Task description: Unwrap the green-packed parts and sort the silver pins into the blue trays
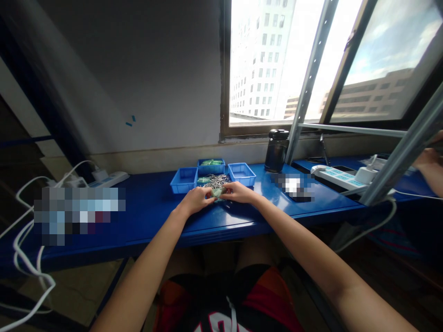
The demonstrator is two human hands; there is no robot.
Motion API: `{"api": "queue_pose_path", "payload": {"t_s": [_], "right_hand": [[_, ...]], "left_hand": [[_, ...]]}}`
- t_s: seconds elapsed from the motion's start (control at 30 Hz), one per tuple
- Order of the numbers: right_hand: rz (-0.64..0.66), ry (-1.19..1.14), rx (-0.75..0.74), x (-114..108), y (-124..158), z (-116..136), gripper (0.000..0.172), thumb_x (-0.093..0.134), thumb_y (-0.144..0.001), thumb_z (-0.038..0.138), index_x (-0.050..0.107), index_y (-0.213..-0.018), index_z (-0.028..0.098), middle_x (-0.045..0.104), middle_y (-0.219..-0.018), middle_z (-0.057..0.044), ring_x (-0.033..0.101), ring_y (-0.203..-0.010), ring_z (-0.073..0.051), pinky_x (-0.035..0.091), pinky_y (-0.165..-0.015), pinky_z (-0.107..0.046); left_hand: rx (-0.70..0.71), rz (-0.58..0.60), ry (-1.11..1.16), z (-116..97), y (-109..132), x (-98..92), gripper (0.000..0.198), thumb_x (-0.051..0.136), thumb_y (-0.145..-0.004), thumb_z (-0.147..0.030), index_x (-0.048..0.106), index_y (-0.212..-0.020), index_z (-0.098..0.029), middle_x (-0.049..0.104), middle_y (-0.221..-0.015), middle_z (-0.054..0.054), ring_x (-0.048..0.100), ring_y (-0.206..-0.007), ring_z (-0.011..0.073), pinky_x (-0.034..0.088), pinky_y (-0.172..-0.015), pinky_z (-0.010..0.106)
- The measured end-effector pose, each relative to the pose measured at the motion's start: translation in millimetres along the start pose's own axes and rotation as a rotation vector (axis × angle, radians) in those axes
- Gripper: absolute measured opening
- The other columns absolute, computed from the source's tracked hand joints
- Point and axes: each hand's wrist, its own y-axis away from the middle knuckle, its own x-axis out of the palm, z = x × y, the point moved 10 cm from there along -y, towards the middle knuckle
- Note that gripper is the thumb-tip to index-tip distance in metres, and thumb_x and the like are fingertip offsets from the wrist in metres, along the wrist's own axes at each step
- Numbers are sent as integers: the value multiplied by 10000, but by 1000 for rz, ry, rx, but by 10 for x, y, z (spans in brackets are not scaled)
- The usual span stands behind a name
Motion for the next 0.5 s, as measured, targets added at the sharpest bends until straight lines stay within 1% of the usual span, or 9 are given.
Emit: {"api": "queue_pose_path", "payload": {"t_s": [0.2,0.33,0.5], "right_hand": [[-5,1,9,-12,9,1,240,575,-750,364,524,-681,139,456,-584,38,409,-543,-83,290,-507,-201],[-13,-4,24,-32,15,-5,240,566,-752,364,532,-685,136,449,-585,39,401,-547,-83,282,-507,-203],[-16,-39,47,-43,20,-1,236,524,-776,355,551,-704,132,476,-603,27,412,-558,-90,290,-522,-212]], "left_hand": [[13,-24,-3,-18,10,-27,320,454,-806,-457,623,-761,-189,631,-689,20,543,-598,139,355,-539,224],[8,-21,0,-22,22,-29,376,400,-834,-477,622,-744,-187,631,-683,22,538,-589,136,339,-523,221],[13,-37,-7,-24,20,-44,361,396,-839,-456,607,-732,-183,626,-684,21,538,-594,136,341,-524,227]]}}
